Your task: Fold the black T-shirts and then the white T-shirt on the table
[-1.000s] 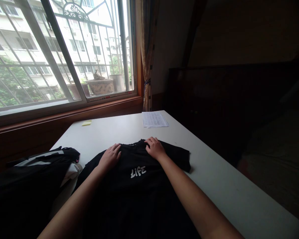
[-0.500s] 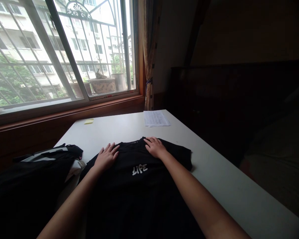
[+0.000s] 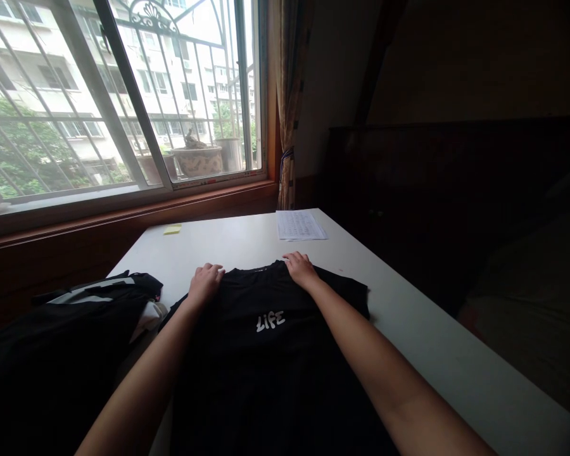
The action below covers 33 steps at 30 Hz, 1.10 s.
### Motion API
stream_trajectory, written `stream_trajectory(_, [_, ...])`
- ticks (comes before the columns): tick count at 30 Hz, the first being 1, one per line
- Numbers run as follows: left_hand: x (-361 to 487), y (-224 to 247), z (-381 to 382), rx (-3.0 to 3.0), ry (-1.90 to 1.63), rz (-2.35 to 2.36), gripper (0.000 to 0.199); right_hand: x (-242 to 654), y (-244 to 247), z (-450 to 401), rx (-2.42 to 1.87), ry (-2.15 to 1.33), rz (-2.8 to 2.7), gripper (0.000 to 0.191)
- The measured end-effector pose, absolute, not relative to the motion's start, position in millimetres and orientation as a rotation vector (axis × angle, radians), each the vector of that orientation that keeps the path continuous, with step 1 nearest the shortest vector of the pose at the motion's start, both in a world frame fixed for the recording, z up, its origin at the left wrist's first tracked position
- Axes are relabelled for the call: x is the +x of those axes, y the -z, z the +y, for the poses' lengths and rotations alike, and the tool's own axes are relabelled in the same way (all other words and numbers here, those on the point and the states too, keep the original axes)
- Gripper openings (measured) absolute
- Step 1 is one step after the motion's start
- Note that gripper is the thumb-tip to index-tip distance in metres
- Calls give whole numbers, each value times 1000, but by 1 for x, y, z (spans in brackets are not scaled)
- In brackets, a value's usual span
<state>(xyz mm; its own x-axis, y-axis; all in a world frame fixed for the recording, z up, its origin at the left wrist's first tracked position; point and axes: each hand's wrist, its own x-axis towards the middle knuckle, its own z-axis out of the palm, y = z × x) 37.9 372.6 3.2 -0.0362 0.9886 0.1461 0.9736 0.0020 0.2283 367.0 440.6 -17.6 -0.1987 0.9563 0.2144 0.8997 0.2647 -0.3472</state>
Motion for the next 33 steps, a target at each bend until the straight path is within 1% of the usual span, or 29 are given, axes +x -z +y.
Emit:
stream_trajectory(6, [48,-1,398,2077,-430,2175,33,354,19,462,-1718,-240,-2126,26])
stream_trajectory(16, [50,12,396,2112,-555,2120,16,347,30,467,-1687,-198,-2055,11])
stream_trajectory(24, [53,12,390,2146,-592,2176,18,350,30,463,-1651,-123,-2017,9])
stream_trajectory(33, [57,12,387,2195,-550,2248,21,348,24,450,-1625,10,-2027,14])
